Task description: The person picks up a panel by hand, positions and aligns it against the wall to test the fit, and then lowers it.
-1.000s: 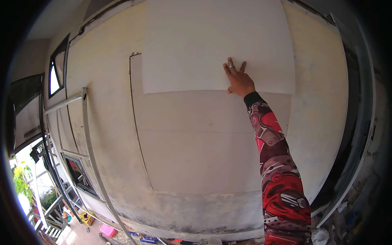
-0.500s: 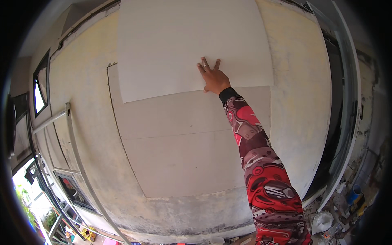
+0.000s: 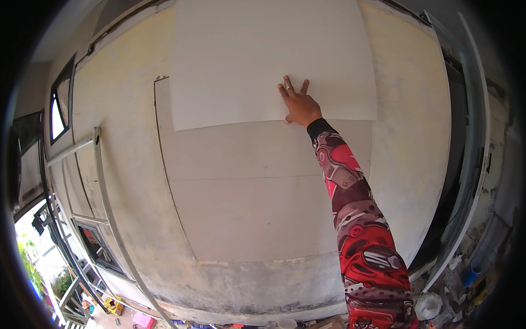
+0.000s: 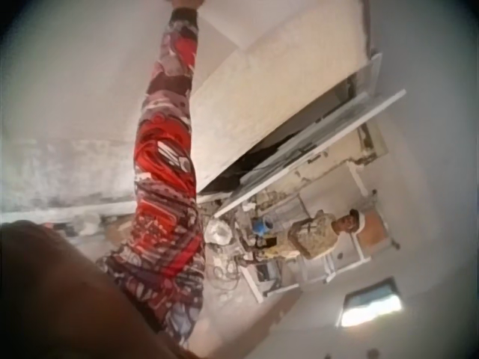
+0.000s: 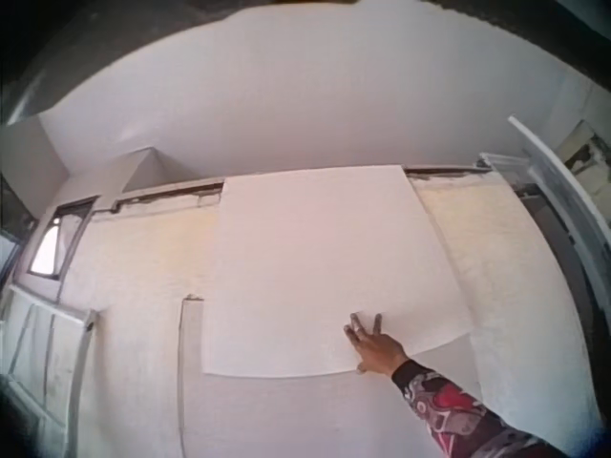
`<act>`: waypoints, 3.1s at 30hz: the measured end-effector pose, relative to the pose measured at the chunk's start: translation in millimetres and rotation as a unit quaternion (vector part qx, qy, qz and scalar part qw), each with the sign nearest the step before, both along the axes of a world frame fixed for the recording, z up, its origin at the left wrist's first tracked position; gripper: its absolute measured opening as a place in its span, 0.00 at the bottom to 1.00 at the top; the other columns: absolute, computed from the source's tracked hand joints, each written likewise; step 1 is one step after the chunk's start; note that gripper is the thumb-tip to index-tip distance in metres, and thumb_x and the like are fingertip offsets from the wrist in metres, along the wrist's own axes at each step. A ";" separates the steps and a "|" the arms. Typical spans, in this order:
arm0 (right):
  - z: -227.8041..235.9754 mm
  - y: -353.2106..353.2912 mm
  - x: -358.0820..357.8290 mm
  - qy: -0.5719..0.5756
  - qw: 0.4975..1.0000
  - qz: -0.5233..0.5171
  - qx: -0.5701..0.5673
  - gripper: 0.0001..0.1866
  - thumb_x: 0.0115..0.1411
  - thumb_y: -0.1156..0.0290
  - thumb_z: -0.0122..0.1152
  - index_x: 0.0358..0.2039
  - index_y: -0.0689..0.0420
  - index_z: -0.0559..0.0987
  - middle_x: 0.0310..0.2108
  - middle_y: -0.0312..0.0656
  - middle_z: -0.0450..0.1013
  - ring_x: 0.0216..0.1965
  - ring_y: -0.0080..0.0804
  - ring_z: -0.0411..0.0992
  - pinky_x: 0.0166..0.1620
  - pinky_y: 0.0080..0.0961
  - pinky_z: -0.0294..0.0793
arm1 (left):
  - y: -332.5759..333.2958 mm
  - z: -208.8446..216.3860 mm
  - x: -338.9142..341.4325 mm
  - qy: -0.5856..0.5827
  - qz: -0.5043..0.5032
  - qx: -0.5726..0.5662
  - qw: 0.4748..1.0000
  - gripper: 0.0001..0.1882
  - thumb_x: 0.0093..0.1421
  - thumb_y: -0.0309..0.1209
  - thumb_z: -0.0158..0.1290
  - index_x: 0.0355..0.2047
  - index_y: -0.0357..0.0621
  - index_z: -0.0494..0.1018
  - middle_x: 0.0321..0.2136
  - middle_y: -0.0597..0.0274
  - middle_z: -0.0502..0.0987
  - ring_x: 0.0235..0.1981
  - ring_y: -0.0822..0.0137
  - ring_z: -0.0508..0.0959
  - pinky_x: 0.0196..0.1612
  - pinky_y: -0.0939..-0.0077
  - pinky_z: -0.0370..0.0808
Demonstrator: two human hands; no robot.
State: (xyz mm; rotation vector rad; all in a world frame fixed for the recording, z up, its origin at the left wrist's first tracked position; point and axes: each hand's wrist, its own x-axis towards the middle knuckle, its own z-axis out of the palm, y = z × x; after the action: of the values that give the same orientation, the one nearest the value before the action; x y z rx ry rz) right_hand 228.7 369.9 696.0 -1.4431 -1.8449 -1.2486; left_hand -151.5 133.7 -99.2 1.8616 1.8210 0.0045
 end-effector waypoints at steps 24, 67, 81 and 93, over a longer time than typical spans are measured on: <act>4.4 -2.6 -10.4 -0.065 0.996 -0.065 -0.004 0.65 0.51 0.45 0.78 0.78 0.56 0.47 0.80 0.54 0.37 0.67 0.89 0.53 0.55 0.50 0.86 | -5.5 -19.6 -1.6 -0.014 0.025 -0.001 1.000 0.33 0.65 0.51 0.54 0.66 0.49 0.65 0.56 0.47 0.73 0.58 0.48 0.73 0.64 0.49 0.64; 4.6 -0.9 -8.1 -0.056 0.996 -0.066 -0.018 0.67 0.50 0.48 0.79 0.78 0.55 0.45 0.80 0.54 0.35 0.68 0.88 0.52 0.61 0.54 0.80 | -10.4 -21.7 -9.8 -0.006 0.040 0.004 0.999 0.31 0.62 0.45 0.60 0.60 0.43 0.72 0.48 0.48 0.79 0.51 0.49 0.79 0.57 0.52 0.73; 3.3 2.7 -6.7 -0.060 0.996 -0.060 0.001 0.66 0.49 0.46 0.79 0.78 0.54 0.46 0.80 0.52 0.36 0.68 0.87 0.52 0.57 0.50 0.84 | -15.5 -25.2 -11.7 -0.006 0.049 0.007 0.999 0.30 0.61 0.44 0.63 0.58 0.41 0.74 0.46 0.49 0.81 0.49 0.50 0.81 0.55 0.52 0.76; 4.0 -7.9 -12.0 -0.033 0.997 -0.057 -0.035 0.66 0.49 0.51 0.80 0.79 0.53 0.44 0.81 0.50 0.34 0.70 0.87 0.49 0.62 0.53 0.79 | -27.0 -29.7 -17.6 -0.010 0.061 0.023 0.998 0.29 0.60 0.42 0.64 0.57 0.39 0.76 0.44 0.49 0.83 0.47 0.50 0.83 0.53 0.53 0.78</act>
State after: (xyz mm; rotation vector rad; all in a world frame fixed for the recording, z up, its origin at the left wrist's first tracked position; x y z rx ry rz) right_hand 216.7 362.0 700.0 -1.5820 -1.8893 -1.3138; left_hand -169.1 106.7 -128.8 1.7712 1.9335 0.1112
